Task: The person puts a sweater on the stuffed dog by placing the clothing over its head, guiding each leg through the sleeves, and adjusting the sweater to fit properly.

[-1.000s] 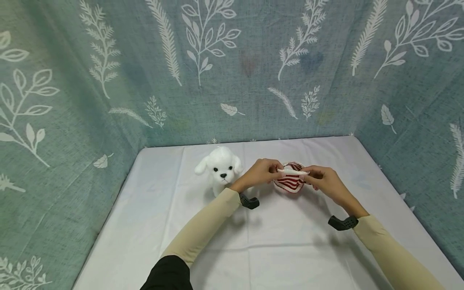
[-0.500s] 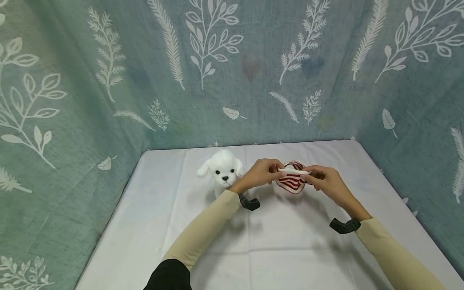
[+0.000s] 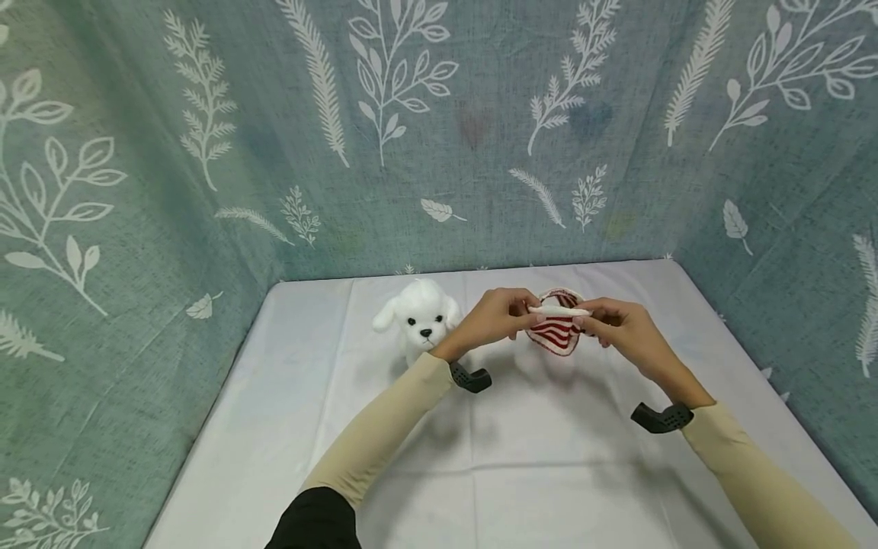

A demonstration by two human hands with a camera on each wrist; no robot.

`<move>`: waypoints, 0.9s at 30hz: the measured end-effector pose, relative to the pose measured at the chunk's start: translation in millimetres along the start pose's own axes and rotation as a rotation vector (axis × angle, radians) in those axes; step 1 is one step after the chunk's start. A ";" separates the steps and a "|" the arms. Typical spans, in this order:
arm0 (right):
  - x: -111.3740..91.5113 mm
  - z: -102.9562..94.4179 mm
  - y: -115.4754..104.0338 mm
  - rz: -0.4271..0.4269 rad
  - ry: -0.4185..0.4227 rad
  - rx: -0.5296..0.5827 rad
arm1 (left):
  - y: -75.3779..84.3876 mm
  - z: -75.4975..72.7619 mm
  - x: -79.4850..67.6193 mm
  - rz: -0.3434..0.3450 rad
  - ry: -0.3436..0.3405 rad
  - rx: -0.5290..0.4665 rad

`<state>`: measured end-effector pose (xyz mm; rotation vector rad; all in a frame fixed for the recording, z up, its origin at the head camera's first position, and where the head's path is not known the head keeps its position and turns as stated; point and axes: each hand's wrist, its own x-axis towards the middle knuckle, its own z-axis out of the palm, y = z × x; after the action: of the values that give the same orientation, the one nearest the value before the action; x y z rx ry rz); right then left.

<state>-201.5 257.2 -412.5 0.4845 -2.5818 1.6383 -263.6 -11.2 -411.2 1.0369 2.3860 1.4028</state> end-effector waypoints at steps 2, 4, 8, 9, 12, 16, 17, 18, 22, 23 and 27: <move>0.5 -1.1 -1.8 -0.011 0.002 0.020 | 3.3 -2.3 -1.3 0.011 0.006 -0.020; 1.2 -2.1 -4.2 -0.021 0.006 0.043 | 6.7 -4.9 -2.8 0.022 0.016 -0.047; 2.5 -3.8 -8.0 -0.032 0.002 0.083 | 13.4 -9.7 -5.3 0.022 0.041 -0.118; 2.6 -4.1 -9.2 -0.030 0.001 0.092 | 14.7 -10.6 -5.4 0.018 0.048 -0.129; 2.7 -4.6 -12.8 -0.025 -0.005 0.111 | 17.8 -13.1 -5.3 0.009 0.055 -0.162; 4.7 -4.6 -18.0 -0.031 -0.006 0.123 | 21.3 -18.2 -6.2 -0.001 0.053 -0.183; 5.5 -4.6 -19.4 -0.034 -0.005 0.124 | 22.3 -19.7 -6.7 -0.005 0.053 -0.184; 6.4 -4.4 -20.7 -0.039 -0.004 0.122 | 23.4 -21.4 -7.3 -0.006 0.054 -0.184; 10.1 -3.1 -26.9 -0.039 0.012 0.121 | 27.9 -28.1 -10.0 -0.005 0.055 -0.164; 10.9 -2.7 -28.7 -0.038 0.011 0.120 | 28.7 -29.7 -10.8 -0.003 0.057 -0.155; 13.5 0.0 -35.6 -0.027 0.010 0.132 | 31.9 -36.1 -14.1 0.002 0.067 -0.134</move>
<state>-204.2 240.1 -378.6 0.5147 -2.4599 1.8051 -255.4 -35.5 -368.1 0.9741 2.2992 1.5972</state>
